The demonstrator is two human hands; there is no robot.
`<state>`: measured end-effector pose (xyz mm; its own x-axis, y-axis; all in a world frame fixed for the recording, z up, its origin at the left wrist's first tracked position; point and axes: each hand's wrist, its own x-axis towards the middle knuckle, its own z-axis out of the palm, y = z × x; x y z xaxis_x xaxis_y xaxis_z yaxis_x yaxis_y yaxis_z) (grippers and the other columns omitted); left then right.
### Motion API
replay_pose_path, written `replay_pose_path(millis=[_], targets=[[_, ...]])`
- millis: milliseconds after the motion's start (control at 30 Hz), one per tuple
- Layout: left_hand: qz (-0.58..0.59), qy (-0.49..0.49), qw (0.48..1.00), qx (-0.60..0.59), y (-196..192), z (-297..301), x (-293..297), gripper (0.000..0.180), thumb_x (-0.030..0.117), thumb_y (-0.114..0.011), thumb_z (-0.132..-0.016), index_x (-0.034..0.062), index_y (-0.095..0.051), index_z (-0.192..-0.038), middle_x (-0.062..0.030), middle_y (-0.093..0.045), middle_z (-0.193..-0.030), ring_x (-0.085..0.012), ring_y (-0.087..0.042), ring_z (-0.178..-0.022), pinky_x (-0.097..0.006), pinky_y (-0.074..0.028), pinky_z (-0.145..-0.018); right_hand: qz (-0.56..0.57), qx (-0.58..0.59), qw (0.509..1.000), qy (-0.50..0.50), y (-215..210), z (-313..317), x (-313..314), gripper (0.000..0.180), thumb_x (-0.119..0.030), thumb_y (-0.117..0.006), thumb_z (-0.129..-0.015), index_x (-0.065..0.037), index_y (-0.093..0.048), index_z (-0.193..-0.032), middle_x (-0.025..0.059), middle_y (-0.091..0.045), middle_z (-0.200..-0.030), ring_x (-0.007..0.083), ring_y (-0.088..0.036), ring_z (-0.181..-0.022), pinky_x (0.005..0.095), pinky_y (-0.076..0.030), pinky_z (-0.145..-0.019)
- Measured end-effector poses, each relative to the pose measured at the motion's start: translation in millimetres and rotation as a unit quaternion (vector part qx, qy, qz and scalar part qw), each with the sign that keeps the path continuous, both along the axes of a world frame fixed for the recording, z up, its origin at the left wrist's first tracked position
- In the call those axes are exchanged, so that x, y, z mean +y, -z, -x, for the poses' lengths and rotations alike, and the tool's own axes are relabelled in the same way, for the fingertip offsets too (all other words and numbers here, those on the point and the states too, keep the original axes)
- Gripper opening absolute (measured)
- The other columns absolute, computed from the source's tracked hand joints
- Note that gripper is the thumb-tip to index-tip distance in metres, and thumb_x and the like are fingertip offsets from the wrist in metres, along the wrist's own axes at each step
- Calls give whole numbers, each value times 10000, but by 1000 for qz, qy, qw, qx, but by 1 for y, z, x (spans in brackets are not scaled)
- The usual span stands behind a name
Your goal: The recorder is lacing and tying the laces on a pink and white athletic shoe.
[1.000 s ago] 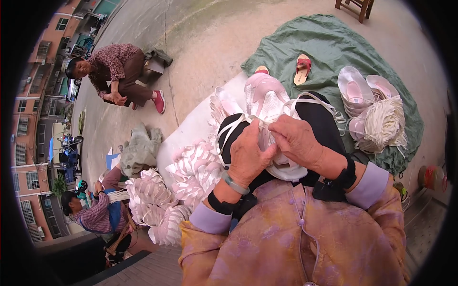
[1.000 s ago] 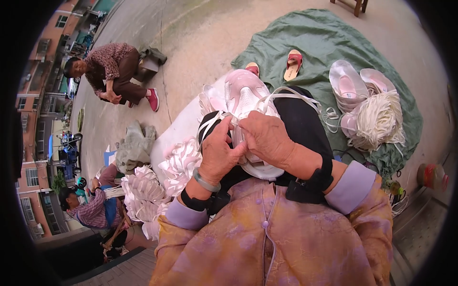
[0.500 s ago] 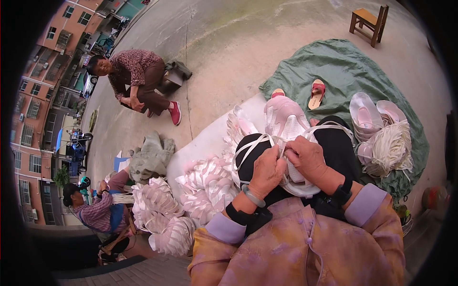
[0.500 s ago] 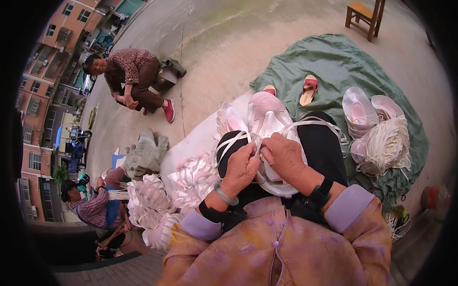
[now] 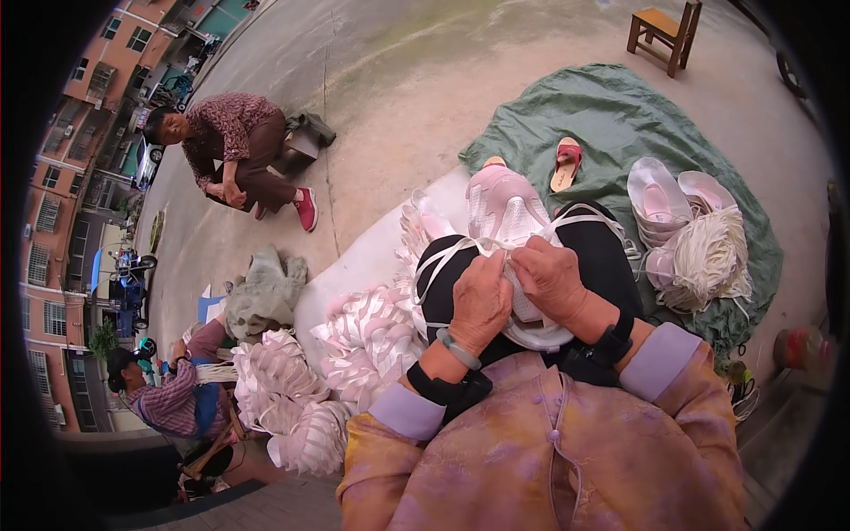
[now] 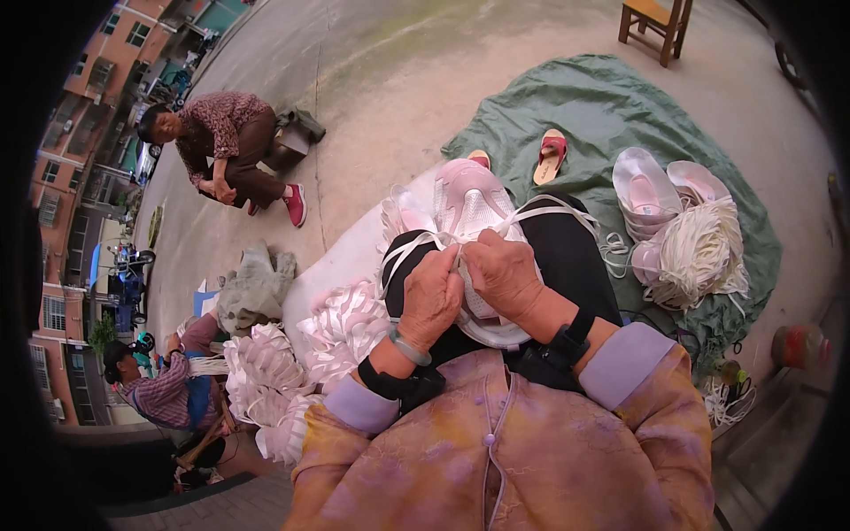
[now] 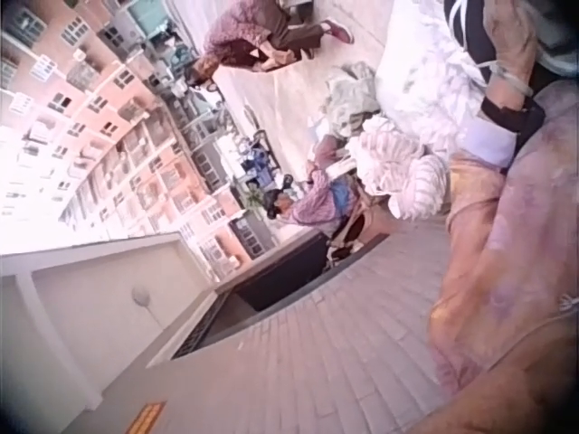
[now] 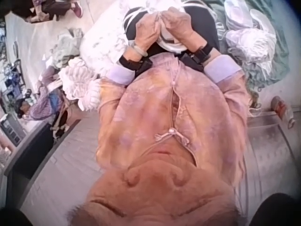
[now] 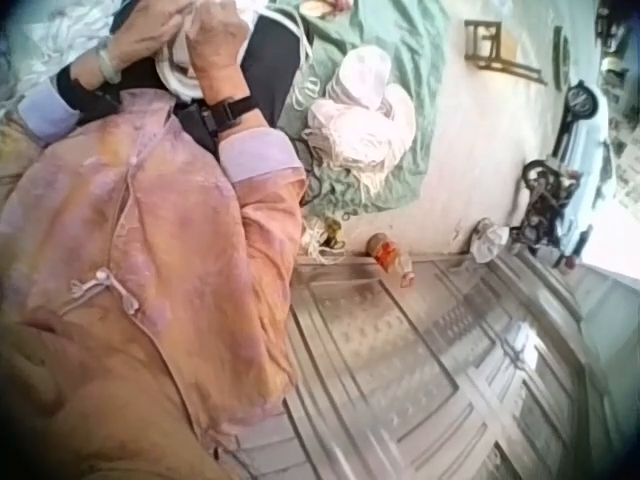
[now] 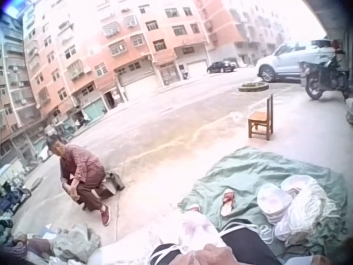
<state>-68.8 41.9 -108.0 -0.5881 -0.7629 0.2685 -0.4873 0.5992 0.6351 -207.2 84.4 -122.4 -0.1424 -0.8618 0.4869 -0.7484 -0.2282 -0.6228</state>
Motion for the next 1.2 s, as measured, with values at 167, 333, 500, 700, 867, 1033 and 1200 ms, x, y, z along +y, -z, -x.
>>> replay_pose_path(millis=[167, 333, 500, 700, 867, 1033, 1200], targets=[[32, -6, 999, -33, 2, -6, 1, 284, 43, -505, -735, -16, -536, -1012, -172, -508, -780, -348, -544, -734, -410, -465, -651, -16, -122, 988, 96, -18, 65, 47, 32, -22, -649, -747, -15, -617, -750, 91, -559, -668, 203, -546, -583, 284, -416, -539], [20, -15, 999, -29, -5, 0, 6, 283, 53, -507, -779, -19, -560, -1047, -169, -540, -799, -349, -559, -720, -392, -463, -646, -52, -315, 862, 393, 83, 264, 204, 51, -65, -624, -820, -28, -628, -784, -71, -525, -679, 18, -407, -582, 182, -318, -521], [12, -1, 998, 62, -5, -11, -5, 199, 113, -605, -810, 5, -584, -974, -129, -535, -761, -269, -549, -658, -341, -447, -596, -247, -393, 803, 374, 112, 283, 259, 139, -157, -629, -826, -37, -626, -756, -45, -537, -614, 39, -489, -562, 199, -357, -506], [13, -93, 994, 53, -9, -11, -39, 193, 71, -642, -731, 32, -601, -915, -108, -559, -808, -287, -567, -750, -354, -457, -659, -368, -14, 901, 228, 59, 202, 168, 194, -198, -636, -774, -7, -625, -802, 96, -589, -655, 229, -591, -615, 306, -449, -587], [79, 36, 996, 24, 1, -22, -53, 124, 52, -623, -728, 20, -595, -845, -114, -571, -791, -315, -555, -779, -369, -442, -708, -133, -14, 986, 99, 3, 143, 95, 192, -40, -642, -725, -27, -613, -915, 111, -597, -863, 308, -575, -767, 378, -459, -679], [-72, 56, 995, 26, 8, -21, -51, 56, 47, -606, -759, 14, -565, -779, -126, -560, -767, -303, -543, -753, -354, -431, -673, -20, 59, 998, -5, -23, 90, 52, 259, -20, -656, -679, -46, -610, -932, 86, -597, -896, 276, -569, -839, 372, -431, -733], [-366, 27, 913, 180, 13, -25, -53, 106, 93, -598, -840, -10, -596, -813, -47, -574, -816, -157, -554, -774, -292, -438, -702, -53, 94, 988, -108, -13, 67, 36, 373, -43, -648, -665, -78, -582, -1030, 50, -593, -848, 230, -559, -783, 365, -374, -744]])
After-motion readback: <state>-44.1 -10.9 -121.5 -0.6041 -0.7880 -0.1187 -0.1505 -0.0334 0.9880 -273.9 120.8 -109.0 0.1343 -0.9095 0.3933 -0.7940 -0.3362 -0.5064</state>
